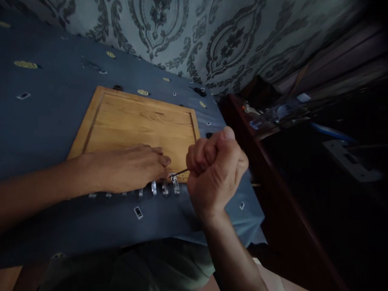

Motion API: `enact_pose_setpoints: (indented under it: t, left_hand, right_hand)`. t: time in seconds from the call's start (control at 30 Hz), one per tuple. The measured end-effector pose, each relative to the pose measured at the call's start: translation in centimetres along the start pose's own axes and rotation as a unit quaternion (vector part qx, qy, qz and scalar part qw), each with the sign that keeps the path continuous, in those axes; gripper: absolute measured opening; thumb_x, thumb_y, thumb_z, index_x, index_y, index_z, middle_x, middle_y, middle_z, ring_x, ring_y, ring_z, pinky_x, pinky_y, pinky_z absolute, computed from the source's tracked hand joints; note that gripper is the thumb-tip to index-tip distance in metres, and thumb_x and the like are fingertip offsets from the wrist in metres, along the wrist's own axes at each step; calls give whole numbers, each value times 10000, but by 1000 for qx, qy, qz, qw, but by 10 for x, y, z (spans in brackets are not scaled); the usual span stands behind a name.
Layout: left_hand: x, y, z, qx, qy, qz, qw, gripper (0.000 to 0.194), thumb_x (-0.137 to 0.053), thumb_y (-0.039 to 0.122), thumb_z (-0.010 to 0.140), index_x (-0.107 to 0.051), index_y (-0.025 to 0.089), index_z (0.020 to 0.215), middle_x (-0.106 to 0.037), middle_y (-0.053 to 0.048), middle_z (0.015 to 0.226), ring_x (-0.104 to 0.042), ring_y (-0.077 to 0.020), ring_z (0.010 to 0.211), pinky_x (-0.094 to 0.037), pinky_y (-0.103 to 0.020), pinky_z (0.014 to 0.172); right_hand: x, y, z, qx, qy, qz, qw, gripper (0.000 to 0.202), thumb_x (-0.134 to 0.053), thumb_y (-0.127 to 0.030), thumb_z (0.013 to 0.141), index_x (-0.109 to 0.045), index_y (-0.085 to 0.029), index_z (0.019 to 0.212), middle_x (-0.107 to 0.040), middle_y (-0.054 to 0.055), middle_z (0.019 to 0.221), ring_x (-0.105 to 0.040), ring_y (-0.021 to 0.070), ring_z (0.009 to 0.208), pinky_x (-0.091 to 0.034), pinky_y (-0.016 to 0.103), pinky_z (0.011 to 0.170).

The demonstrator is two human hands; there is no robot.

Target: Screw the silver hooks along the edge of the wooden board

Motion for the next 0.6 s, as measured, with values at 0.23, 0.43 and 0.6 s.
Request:
enact_pose_setpoints:
  t: [0.23, 0.43, 0.6]
  left_hand:
    - [0, 1, 2, -14, -35, 20, 999, 314, -570, 55, 1089, -838, 216, 1122, -795, -50, 1094, -683, -226, 1073, -461, -336, 887]
    - [5, 3, 2, -5, -49, 9, 999, 374, -539, 11, 1082, -844, 217, 1145, -795, -52, 1144, -688, -217, 1113, -458, -330, 911]
    - [1, -1, 1, -26, -30, -12, 999, 374, -548, -40, 1033, -830, 204, 1068, -777, -37, 1045, -663, -207, 998, -429, -317, 840]
  right_hand:
    - [-2, -3, -11, 57, 88, -46, 993, 711, -752, -494, 1031, -303, -243, 540, -201, -92, 504, -160, 61, 412, -188, 233, 372]
    - [-4, -6, -10, 61, 57, -34, 996, 704, -771, -455, 1005, -311, -237, 518, -203, -95, 485, -176, 56, 401, -192, 218, 369]
    - [1, -28, -11, 127, 62, 22, 990, 548, -579, -174, 1005, -285, -208, 544, -162, -87, 515, -204, 46, 387, -218, 175, 397]
Point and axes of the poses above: each hand's wrist, its own z-axis towards the middle knuckle, its own x-axis out of the back of the hand, y = z × x, the point moved 3 cm from there along z, towards the middle knuckle
